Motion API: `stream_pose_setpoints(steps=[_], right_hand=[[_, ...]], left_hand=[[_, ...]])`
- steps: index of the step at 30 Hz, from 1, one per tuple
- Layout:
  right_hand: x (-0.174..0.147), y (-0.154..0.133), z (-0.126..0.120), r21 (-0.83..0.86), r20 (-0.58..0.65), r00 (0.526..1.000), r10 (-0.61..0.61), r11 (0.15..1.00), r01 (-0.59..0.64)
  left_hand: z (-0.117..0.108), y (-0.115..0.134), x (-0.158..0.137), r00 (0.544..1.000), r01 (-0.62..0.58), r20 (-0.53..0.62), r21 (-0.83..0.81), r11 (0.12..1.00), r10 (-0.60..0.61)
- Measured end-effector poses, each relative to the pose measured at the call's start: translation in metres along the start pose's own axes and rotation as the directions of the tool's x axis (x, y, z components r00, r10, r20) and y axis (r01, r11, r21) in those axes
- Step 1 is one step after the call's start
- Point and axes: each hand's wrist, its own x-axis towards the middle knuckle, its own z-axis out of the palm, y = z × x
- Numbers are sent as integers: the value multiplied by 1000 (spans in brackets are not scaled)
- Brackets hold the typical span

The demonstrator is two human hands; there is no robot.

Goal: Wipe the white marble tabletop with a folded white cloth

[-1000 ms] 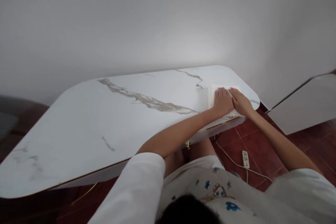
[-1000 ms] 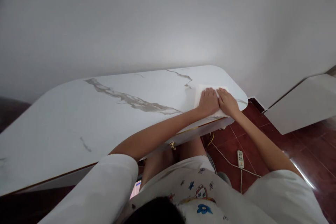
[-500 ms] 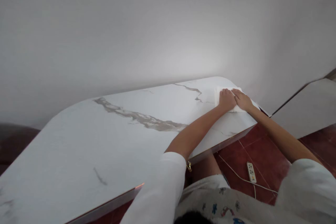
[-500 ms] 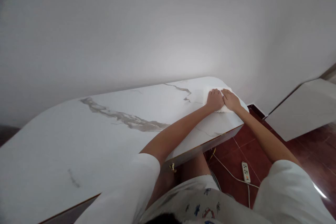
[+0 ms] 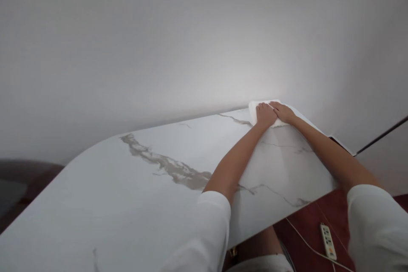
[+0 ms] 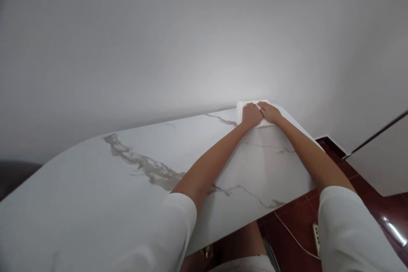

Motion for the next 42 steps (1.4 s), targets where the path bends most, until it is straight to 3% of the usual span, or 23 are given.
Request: stream_pose_setpoints(steps=[5,10,17,25,30,34,38,42], right_hand=[[12,33,2,0,-24,997,67,998,-67],[-10,58,-6,-28,-58,992,116,993,-118],[-82,74,-24,-36,-81,985,154,987,-157],[-183,56,-44,-88,-134,971,198,974,-210],[-225,24,-50,-103,-158,956,248,959,-266],[-246,-23,-50,-125,-143,953,266,951,-284],[-255,-90,-40,-117,-141,969,203,968,-220],[-250,-171,-21,-115,-138,986,92,987,-108]], left_hand=[[17,10,31,998,-62,-9,-18,998,62],[30,38,34,993,-114,-14,-50,992,113],[19,89,-11,984,-177,7,-80,981,179],[-3,133,-83,949,-312,9,-112,943,315],[-16,143,-124,946,-318,25,-110,942,322],[-32,130,-161,954,-289,50,-122,950,297],[-61,92,-208,965,-249,56,-109,962,256],[-97,31,-258,982,-172,67,-44,984,175]])
